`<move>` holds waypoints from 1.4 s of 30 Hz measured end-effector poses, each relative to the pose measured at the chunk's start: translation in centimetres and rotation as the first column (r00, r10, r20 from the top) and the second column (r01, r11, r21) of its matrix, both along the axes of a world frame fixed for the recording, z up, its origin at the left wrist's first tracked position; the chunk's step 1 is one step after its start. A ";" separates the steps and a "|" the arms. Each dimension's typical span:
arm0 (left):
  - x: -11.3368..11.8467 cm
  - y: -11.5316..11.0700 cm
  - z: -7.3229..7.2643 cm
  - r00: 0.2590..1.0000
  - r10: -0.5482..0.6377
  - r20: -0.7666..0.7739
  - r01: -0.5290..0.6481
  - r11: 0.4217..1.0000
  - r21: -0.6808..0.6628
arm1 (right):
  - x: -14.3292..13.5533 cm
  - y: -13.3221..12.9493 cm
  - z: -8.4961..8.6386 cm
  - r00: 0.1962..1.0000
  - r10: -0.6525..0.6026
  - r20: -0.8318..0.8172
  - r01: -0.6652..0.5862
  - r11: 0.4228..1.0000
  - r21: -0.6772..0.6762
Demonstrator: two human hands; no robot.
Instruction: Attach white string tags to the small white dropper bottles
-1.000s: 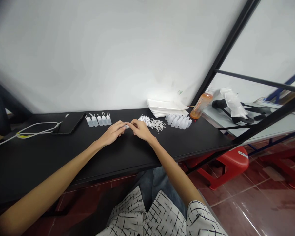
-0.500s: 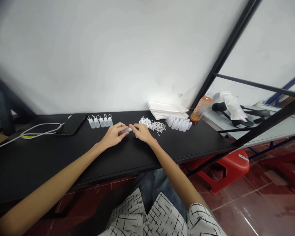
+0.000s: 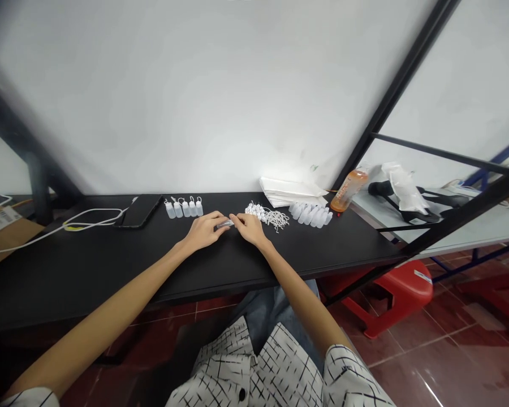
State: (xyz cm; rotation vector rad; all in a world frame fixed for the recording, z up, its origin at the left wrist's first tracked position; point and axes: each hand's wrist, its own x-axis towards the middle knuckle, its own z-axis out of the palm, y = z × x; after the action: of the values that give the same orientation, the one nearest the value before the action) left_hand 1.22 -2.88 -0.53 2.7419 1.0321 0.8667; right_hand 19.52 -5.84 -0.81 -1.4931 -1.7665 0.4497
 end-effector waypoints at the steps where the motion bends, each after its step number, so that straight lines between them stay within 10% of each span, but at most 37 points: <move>1: 0.0 0.0 0.0 1.000 0.001 -0.006 -0.001 1.000 0.008 | 0.0 0.0 -0.1 1.000 -0.011 0.011 0.011 1.000 0.007; 42: 0.3 0.2 -0.2 0.993 -0.061 0.099 0.054 0.996 0.072 | -0.4 -0.8 -0.7 0.994 -0.033 0.100 0.019 0.989 0.144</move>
State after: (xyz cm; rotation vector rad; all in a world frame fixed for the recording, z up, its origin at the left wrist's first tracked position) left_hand 1.49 -2.66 -0.75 2.7357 0.9171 1.0389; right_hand 19.11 -6.67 -1.46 -1.4584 -1.8159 0.2321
